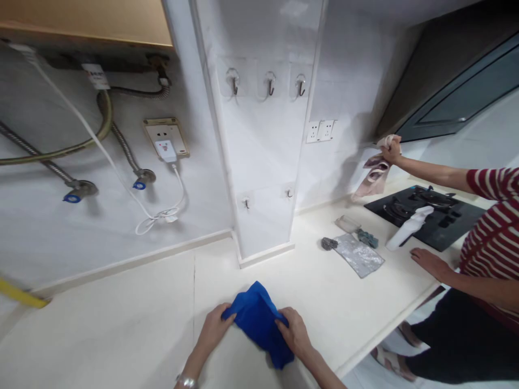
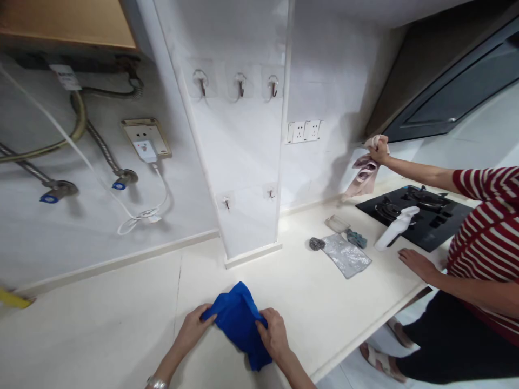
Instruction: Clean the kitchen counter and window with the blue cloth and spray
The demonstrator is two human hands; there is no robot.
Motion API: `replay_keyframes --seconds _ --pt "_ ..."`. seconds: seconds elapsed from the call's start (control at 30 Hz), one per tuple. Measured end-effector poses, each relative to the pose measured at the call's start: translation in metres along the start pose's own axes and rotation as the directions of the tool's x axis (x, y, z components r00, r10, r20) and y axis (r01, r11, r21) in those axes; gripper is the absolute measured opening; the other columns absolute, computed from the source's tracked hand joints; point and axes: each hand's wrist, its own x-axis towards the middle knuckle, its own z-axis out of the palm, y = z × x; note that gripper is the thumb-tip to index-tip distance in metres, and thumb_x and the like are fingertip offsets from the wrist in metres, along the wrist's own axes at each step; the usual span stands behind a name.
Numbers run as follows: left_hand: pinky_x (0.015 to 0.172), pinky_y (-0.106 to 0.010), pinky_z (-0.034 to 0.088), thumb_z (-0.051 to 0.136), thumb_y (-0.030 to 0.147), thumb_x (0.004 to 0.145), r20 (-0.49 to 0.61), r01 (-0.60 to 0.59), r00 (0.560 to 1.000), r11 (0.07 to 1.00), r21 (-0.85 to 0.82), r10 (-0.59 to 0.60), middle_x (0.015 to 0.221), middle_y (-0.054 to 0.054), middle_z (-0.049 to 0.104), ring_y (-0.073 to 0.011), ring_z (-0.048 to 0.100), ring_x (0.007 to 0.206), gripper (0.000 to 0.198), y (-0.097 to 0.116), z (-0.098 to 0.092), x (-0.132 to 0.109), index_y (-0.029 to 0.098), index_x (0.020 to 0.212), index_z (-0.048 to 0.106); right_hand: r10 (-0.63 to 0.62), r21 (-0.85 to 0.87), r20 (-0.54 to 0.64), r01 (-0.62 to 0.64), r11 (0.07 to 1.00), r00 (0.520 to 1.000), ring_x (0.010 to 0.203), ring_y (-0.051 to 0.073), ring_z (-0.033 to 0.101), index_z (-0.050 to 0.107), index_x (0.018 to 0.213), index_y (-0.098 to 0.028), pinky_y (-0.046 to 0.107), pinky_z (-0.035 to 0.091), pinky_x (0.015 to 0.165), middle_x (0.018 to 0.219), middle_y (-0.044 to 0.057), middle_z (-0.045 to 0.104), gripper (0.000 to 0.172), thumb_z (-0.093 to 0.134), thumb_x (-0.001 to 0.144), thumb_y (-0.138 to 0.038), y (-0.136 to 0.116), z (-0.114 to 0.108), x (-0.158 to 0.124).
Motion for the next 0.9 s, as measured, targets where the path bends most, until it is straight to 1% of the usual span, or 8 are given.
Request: replay_keyframes --seconds 0.2,0.33,0.43,0.53,0.63,0.73,0.8,0.9 --pt "0.092 -0.037 0.054 0.06 0.068 0.082 -0.072 0.047 0.996 0.994 -0.103 -0.055 0.102 -0.005 0.074 -0.0243 0.066 0.094 0.051 0.022 -0.016 -0.048 0.023 0.105 0.069 -0.105 0.166 -0.025 0.108 0.98 0.994 0.102 0.026 0.072 0.071 0.118 -0.022 0.038 0.056 0.093 0.113 0.009 0.078 0.039 0.048 0.088 -0.026 -0.027 -0.038 0.021" --pt "0.079 -0.038 0.058 0.063 0.082 0.068 0.033 0.3 0.952 0.906 -0.298 -0.304 0.085 -0.006 0.071 -0.0264 0.067 0.085 0.072 0.015 0.003 -0.072 0.018 0.1 0.069 -0.169 0.142 0.177 0.144 0.979 0.97 0.105 0.026 0.072 0.071 0.12 -0.022 0.039 0.056 0.094 0.115 0.009 0.077 0.038 0.047 0.092 -0.03 -0.031 -0.047 0.025" --pt "0.072 -0.039 0.059 0.064 0.089 0.057 0.047 0.365 0.928 0.875 -0.319 -0.37 0.08 -0.007 0.069 -0.028 0.067 0.081 0.083 0.004 0.019 -0.082 0.015 0.094 0.07 -0.152 0.066 0.243 0.14 0.988 0.958 0.107 0.028 0.072 0.072 0.121 -0.019 0.044 0.055 0.098 0.116 0.013 0.077 0.042 0.039 0.099 -0.034 -0.022 -0.034 0.016" --pt "0.065 -0.037 0.056 0.062 0.088 0.061 -0.002 0.337 0.934 0.88 -0.336 -0.358 0.07 -0.003 0.065 -0.0237 0.063 0.068 0.08 0.0 0.025 -0.081 0.016 0.095 0.069 -0.109 0.056 0.138 0.102 0.993 0.984 0.113 0.027 0.071 0.069 0.127 -0.019 0.045 0.054 0.104 0.122 0.013 0.075 0.047 0.034 0.102 -0.037 -0.016 -0.021 0.014" --pt "0.071 -0.036 0.056 0.064 0.084 0.064 -0.095 0.259 0.946 0.897 -0.358 -0.311 0.074 -0.003 0.069 -0.0234 0.065 0.071 0.073 0.004 0.02 -0.071 0.018 0.097 0.068 -0.086 0.065 -0.055 0.09 0.994 0.995 0.118 0.026 0.069 0.07 0.127 -0.021 0.046 0.051 0.108 0.125 0.011 0.074 0.047 0.034 0.103 -0.041 -0.027 -0.027 0.027" --pt "0.084 -0.037 0.056 0.064 0.082 0.065 -0.259 0.161 0.928 0.915 -0.371 -0.268 0.091 -0.008 0.073 -0.0265 0.069 0.09 0.071 0.017 0.009 -0.06 0.019 0.099 0.064 -0.066 0.126 -0.148 0.085 0.988 0.987 0.102 0.024 0.073 0.072 0.12 -0.02 0.042 0.057 0.099 0.109 0.01 0.078 0.05 0.031 0.104 -0.045 -0.056 -0.056 0.045" --pt "0.08 -0.037 0.057 0.062 0.08 0.067 -0.344 0.101 0.908 0.922 -0.375 -0.239 0.096 -0.01 0.073 -0.0271 0.069 0.092 0.068 0.028 -0.002 -0.057 0.02 0.099 0.061 -0.073 0.205 -0.178 0.11 0.972 0.981 0.093 0.022 0.074 0.07 0.121 -0.019 0.035 0.059 0.091 0.102 0.009 0.078 0.052 0.03 0.106 -0.048 -0.079 -0.085 0.049" --pt "0.074 -0.035 0.058 0.062 0.067 0.074 -0.362 -0.041 0.928 0.937 -0.348 -0.093 0.112 -0.013 0.074 -0.0284 0.07 0.099 0.05 0.046 -0.021 -0.065 0.022 0.094 0.061 -0.194 0.275 -0.179 0.238 0.931 0.965 0.108 0.022 0.072 0.069 0.127 -0.02 0.034 0.056 0.099 0.117 0.01 0.076 0.052 0.033 0.106 -0.052 -0.101 -0.132 0.034"
